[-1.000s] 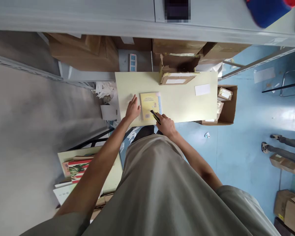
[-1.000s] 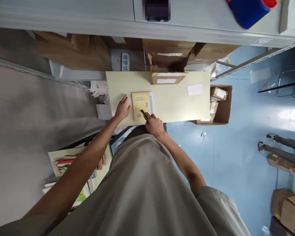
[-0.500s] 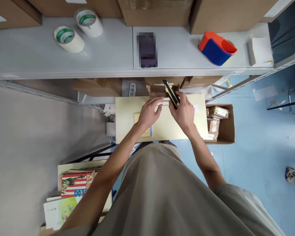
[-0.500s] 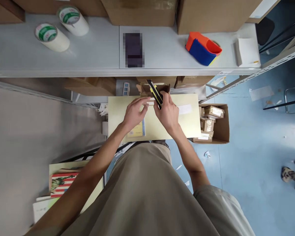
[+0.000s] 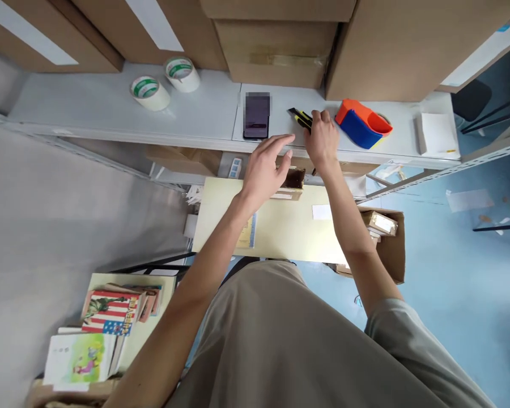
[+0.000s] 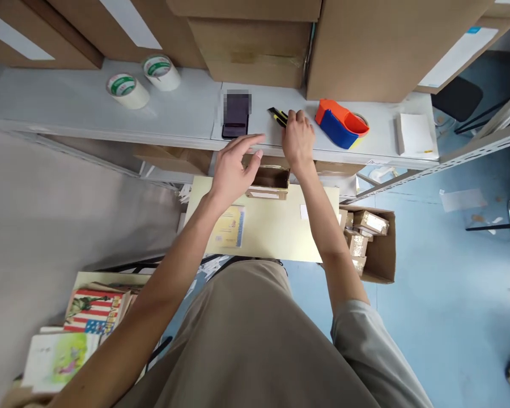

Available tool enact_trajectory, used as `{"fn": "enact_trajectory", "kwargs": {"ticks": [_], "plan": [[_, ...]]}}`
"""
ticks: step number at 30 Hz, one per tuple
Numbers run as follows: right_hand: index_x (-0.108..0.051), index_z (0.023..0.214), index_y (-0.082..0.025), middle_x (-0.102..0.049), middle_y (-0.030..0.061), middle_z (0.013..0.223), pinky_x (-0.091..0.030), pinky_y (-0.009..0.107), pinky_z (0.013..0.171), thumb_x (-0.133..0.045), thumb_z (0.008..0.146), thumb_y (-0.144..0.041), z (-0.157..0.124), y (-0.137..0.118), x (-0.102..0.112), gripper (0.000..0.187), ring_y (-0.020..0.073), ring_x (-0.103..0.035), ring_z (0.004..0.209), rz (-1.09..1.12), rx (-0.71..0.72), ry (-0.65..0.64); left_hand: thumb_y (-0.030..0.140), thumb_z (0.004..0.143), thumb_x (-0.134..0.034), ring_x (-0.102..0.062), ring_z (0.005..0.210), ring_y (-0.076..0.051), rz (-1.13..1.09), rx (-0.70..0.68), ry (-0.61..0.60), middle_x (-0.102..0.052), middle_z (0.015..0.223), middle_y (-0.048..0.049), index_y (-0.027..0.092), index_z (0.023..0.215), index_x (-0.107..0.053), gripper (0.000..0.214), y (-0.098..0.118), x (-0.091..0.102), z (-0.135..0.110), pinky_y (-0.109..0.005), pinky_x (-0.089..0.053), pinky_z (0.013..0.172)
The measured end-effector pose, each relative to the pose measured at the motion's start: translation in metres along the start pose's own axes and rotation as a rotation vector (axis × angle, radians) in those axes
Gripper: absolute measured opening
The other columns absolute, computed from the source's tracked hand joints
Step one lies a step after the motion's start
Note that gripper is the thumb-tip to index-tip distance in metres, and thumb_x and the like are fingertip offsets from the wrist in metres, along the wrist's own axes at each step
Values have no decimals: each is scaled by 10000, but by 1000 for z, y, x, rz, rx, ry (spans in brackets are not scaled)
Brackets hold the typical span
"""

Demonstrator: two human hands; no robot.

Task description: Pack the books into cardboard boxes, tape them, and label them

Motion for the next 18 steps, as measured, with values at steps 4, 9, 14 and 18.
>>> {"fn": "enact_trajectory", "kwargs": {"ticks": [4, 9, 14, 18], "plan": [[-699, 1389, -9, -752, 288, 1289, -593, 558, 1084, -106, 1272, -451, 21, 14, -17, 749, 318, -781, 1242, -43, -50, -47, 327, 1219, -496, -712, 1474, -267, 17, 65, 42, -756, 1550, -64, 296, 1563, -683, 393, -9, 10, -13, -483, -626, 1261], [-746, 1325, -31, -674, 329, 1442, -519, 490, 1123, -140, 1242, -606, 4, 6, 10, 840, 281, -681, 1359, 5, -55, 81, 325, 1192, -539, -757, 1386, -251, 16, 236, 94, -777, 1522, -63, 279, 1535, -706, 385, -75, 16, -70, -447, -627, 1229], [-763, 1364, -176, -771, 172, 1252, -608, 500, 1095, -490, 1248, -425, -112, -62, 23, 388, 277, -734, 1181, 583, 124, 184, 273, 1092, -595, -781, 1346, -271, 89, 734, 3, -808, 1479, -119, 184, 1437, -760, 392, -195, 8, -208, -373, -629, 1167], [-807, 1332, -225, -846, 109, 1202, -683, 394, 937, -633, 1174, -407, -244, -137, -81, 297, 225, -814, 973, 1005, 53, -489, 242, 1006, -640, -795, 1331, -323, 112, 1207, -242, -805, 1484, -173, 127, 1411, -777, 442, -253, -14, -325, -411, -577, 1231]]}}
Point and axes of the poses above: each hand's wrist, its own z-axis towards the middle knuckle, its own x-axis out of the back of the hand, y = z × x, the point moved 8 cm from there along z, towards the middle knuckle
